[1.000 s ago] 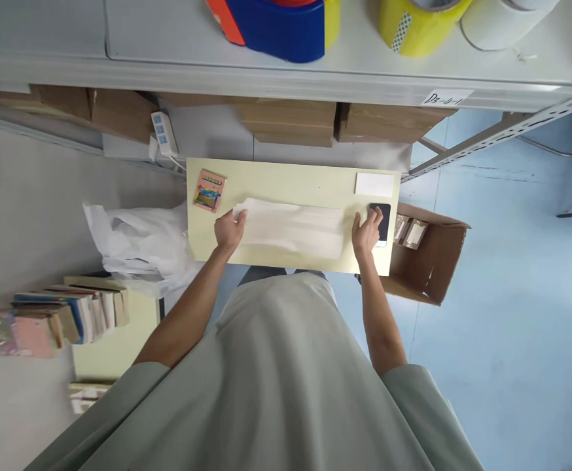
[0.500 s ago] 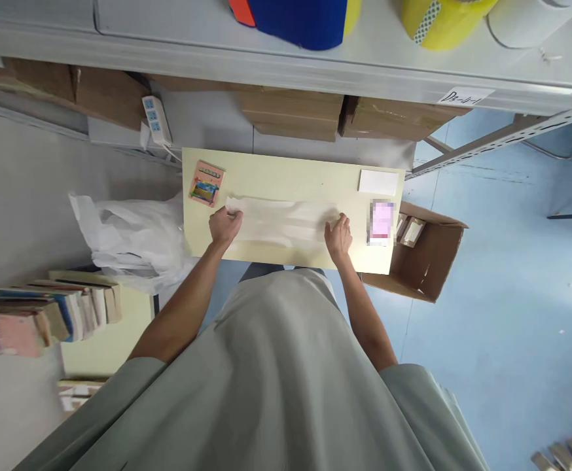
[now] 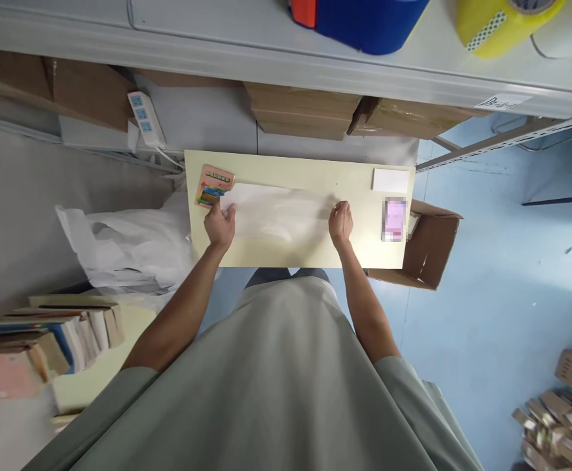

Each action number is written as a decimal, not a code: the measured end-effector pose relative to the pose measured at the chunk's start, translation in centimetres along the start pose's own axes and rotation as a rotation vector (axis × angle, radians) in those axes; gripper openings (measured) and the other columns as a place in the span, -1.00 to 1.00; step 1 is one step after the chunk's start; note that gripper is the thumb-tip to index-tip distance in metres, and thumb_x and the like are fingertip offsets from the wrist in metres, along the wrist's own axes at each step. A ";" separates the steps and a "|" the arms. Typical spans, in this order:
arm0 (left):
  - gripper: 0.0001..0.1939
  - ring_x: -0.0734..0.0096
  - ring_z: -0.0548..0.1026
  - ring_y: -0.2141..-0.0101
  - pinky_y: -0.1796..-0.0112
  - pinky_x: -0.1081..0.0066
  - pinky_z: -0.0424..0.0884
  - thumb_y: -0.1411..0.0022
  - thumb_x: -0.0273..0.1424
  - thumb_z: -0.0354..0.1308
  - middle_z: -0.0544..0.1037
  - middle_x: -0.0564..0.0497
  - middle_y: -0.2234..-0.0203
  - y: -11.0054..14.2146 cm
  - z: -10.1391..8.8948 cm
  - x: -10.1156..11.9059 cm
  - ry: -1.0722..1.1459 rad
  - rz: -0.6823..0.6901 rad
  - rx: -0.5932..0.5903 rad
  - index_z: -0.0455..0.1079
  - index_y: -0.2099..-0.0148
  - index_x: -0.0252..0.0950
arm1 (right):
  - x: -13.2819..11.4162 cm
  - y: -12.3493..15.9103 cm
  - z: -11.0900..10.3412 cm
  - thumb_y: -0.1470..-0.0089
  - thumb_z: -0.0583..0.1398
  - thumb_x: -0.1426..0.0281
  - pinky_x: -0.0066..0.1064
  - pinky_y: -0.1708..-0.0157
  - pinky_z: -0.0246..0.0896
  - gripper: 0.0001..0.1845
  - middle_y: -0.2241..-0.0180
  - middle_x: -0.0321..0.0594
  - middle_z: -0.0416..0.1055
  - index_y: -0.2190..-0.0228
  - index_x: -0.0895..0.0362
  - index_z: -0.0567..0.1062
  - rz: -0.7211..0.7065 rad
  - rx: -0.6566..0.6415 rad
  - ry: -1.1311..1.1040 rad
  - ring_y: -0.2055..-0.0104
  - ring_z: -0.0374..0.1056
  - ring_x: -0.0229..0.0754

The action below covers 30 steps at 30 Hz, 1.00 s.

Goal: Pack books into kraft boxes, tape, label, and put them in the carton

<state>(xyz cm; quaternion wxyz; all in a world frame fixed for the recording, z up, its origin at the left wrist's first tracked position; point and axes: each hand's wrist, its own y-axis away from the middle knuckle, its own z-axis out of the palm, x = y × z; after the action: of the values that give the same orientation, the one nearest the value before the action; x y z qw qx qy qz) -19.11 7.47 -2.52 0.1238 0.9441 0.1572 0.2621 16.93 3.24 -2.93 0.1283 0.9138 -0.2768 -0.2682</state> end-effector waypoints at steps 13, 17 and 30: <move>-0.03 -0.21 -0.13 -0.62 -0.55 -0.24 -0.19 -0.50 0.17 0.02 0.01 -0.38 -0.62 2.7 6.5 3.4 0.022 0.521 -0.276 0.05 -0.65 -0.39 | -6.8 4.2 8.4 -0.59 -0.12 0.23 0.09 -0.57 0.01 -0.36 -0.60 0.12 0.03 -0.50 0.24 0.22 -0.540 -0.078 0.178 -0.68 -0.14 0.07; -0.04 -0.15 -0.21 -0.63 -0.56 -0.25 -0.28 -0.51 0.15 0.01 -0.08 -0.29 -0.64 1.9 8.0 1.2 -0.014 0.570 -0.297 0.01 -0.68 -0.34 | -7.0 4.2 10.8 -0.60 -0.12 0.15 0.04 -0.63 -0.15 -0.28 -0.64 0.03 -0.06 -0.58 0.21 0.10 -0.580 -0.133 0.237 -0.70 -0.23 0.02; -0.05 -0.27 -0.33 -0.62 -0.54 -0.32 -0.36 -0.48 0.14 0.12 -0.10 -0.25 -0.65 0.1 7.0 -2.6 -0.023 0.630 -0.301 0.10 -0.66 -0.32 | 2.3 3.1 6.9 -0.52 -0.05 -0.15 0.31 -0.59 -0.15 -0.07 -0.66 0.04 -0.17 -0.61 0.15 0.06 -0.503 -0.040 0.308 -0.70 -0.28 0.25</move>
<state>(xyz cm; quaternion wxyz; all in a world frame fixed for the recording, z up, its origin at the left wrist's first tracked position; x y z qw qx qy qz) -17.43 5.39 -9.48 0.1762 0.9204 -0.1838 0.2969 13.34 -1.23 -8.40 0.1163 0.9809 -0.0137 -0.1552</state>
